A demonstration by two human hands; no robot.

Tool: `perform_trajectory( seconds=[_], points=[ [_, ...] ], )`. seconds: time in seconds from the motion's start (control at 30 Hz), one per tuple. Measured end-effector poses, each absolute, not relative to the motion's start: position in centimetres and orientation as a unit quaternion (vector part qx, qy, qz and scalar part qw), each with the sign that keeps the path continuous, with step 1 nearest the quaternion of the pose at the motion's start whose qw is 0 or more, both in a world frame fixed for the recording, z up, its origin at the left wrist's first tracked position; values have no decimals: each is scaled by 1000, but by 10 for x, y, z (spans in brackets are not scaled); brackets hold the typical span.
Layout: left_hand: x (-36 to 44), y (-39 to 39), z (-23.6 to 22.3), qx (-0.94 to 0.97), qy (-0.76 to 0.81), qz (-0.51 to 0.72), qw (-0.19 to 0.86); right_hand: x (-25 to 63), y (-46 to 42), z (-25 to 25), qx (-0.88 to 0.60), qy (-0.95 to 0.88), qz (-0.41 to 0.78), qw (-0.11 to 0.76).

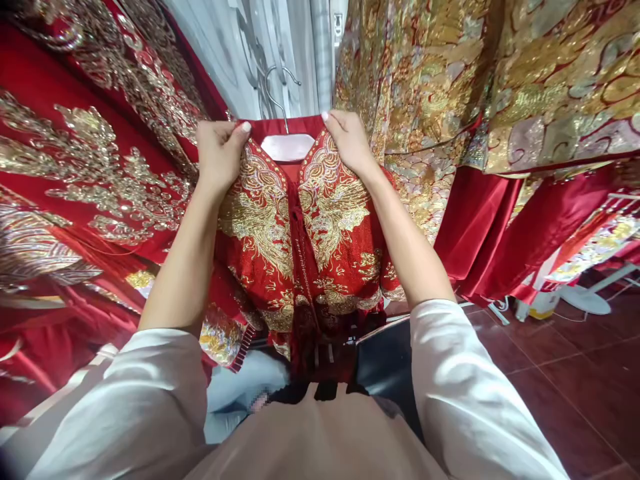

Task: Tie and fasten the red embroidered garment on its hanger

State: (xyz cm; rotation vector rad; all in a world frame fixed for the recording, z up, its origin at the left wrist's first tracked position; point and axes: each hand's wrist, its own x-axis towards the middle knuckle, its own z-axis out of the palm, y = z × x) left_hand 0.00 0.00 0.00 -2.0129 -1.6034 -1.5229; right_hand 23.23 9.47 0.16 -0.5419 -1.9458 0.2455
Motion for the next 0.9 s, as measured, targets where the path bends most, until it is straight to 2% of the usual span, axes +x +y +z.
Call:
perform_trajectory(
  seconds=[0.1,0.27,0.33,0.47,0.57,0.67,0.73,0.8,0.9],
  points=[
    [-7,-15,5,-713,-535,-453,37,241,85,3,-215,-819,126,517],
    [-38,-47,-10,-789,-546,-284,-6,291,54,-12,-251,-863,170,405],
    [-38,-54,-21,-739,-608,-288,33,300,53,-24,-307,-854,142,395],
    [-3,-59,-56,-568,-686,-415,187,275,51,-58,-418,-762,-8,494],
    [32,-70,-116,-537,-649,-485,234,243,12,-109,-483,-690,-93,531],
    [54,-92,-211,-517,-677,-481,205,221,-45,-194,-555,-655,-116,499],
    [57,-106,-273,-514,-725,-435,145,218,-69,-256,-604,-674,-71,419],
    [50,-118,-316,-504,-752,-408,120,225,-73,-302,-644,-672,-14,365],
    [28,-134,-335,-527,-745,-397,96,245,-64,-327,-650,-679,68,334]
  ],
)
